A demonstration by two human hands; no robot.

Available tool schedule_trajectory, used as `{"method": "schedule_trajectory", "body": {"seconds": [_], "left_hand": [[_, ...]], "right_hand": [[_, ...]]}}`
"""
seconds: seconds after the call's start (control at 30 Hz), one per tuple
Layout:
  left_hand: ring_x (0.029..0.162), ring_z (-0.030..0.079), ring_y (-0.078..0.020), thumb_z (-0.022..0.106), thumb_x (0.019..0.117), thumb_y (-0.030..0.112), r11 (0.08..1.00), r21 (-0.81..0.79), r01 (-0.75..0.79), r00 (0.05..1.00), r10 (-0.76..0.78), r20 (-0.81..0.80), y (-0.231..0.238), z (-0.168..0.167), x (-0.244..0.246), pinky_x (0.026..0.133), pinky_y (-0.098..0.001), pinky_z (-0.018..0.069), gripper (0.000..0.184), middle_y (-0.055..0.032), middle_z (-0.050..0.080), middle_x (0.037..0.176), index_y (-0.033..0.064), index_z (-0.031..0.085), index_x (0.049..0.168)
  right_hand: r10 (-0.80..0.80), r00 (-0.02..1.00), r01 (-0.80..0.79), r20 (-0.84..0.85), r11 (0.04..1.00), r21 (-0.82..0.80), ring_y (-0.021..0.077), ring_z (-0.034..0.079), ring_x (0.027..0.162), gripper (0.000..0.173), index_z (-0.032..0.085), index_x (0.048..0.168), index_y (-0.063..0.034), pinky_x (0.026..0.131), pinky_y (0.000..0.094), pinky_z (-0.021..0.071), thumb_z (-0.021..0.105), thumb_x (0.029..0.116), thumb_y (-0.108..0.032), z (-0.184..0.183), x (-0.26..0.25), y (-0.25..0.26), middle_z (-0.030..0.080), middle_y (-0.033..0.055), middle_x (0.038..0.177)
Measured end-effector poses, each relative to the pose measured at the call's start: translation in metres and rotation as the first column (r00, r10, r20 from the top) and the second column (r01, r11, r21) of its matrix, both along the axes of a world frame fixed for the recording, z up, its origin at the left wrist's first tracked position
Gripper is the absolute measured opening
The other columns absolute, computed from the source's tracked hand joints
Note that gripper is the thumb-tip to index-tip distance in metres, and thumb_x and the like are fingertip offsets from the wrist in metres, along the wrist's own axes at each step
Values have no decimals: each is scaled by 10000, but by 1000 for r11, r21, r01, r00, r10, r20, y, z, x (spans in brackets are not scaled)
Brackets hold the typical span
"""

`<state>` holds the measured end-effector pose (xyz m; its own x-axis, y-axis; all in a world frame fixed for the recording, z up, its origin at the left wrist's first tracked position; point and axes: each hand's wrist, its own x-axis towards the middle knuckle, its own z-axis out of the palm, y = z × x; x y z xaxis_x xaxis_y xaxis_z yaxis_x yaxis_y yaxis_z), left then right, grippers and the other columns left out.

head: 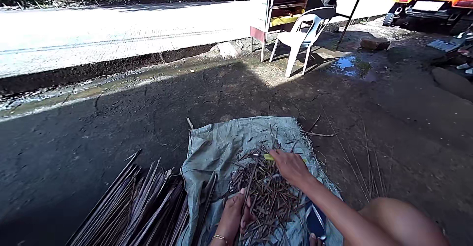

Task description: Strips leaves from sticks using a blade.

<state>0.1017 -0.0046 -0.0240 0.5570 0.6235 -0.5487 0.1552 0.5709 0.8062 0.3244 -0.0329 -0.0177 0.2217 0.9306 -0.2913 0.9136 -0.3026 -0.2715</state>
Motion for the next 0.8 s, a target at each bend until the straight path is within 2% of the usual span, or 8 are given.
{"method": "schedule_trajectory", "body": {"seconds": [0.13, 0.23, 0.3, 0.43, 0.53, 0.63, 0.73, 0.8], "left_hand": [[360, 412, -31, 218, 1134, 172, 1000, -25, 6, 999, -5, 32, 0, -1, 1, 470, -194, 463, 490, 84, 381, 430, 123, 494, 732], [353, 423, -28, 209, 1129, 154, 1000, -23, 2, 998, 0, 58, -3, 2, -6, 464, -192, 472, 499, 83, 392, 422, 127, 498, 724], [357, 428, -31, 203, 1127, 146, 1000, -18, -11, 999, 12, 48, -3, 1, -10, 467, -191, 472, 495, 78, 401, 426, 117, 498, 730], [350, 417, -20, 206, 1132, 149, 999, -24, -29, 999, 30, 37, 1, 0, -10, 450, -175, 451, 494, 80, 400, 422, 115, 493, 732], [358, 422, -29, 204, 1134, 155, 999, -40, -24, 999, 25, 26, -2, -1, -10, 471, -189, 471, 485, 80, 391, 427, 116, 487, 741], [351, 417, -25, 197, 1134, 164, 999, -38, -28, 999, 30, 36, -2, 1, -8, 461, -187, 467, 493, 82, 387, 423, 122, 481, 734], [349, 433, -21, 193, 1131, 156, 999, -36, -28, 998, 30, 54, -1, 4, -13, 467, -184, 479, 507, 85, 402, 415, 132, 485, 717], [345, 427, -17, 182, 1130, 161, 998, -56, -40, 996, 44, 74, -1, 3, -13, 457, -180, 469, 517, 88, 399, 412, 137, 483, 710]], "right_hand": [[-102, 990, 102, 98, 995, 8, 447, 687, 997, 335, 570, 1368, -50, 837, 578, 528, 432, 1064, -49, 4, 12, 5, 660, 251, 1199], [-236, 966, 241, 106, 970, -32, 449, 675, 1057, 381, 517, 1429, -59, 876, 586, 515, 418, 1062, -36, 15, 26, 6, 641, 249, 1268], [-185, 982, 186, 29, 982, -24, 462, 675, 1054, 362, 525, 1409, -37, 871, 598, 517, 443, 1056, -45, 24, 12, -1, 647, 258, 1258], [119, 988, -119, -99, 993, 14, 455, 699, 951, 288, 588, 1317, -37, 790, 601, 539, 471, 1056, -70, 12, -43, -15, 675, 250, 1163], [50, 998, -51, 33, 998, 35, 458, 693, 951, 317, 595, 1336, -28, 808, 589, 536, 444, 1058, -45, 1, -18, -6, 666, 266, 1162], [-72, 988, 65, 135, 997, 50, 439, 695, 965, 331, 581, 1344, -25, 819, 559, 537, 441, 1045, -12, 10, 2, 4, 664, 255, 1176], [-159, 983, 161, 89, 987, -14, 442, 685, 1033, 348, 539, 1395, -46, 854, 569, 530, 419, 1068, -48, 17, 7, 8, 652, 244, 1239], [-75, 997, 75, -19, 997, -17, 456, 688, 1015, 317, 548, 1360, -28, 844, 592, 531, 441, 1063, -59, 21, -10, -1, 658, 251, 1226]]}}
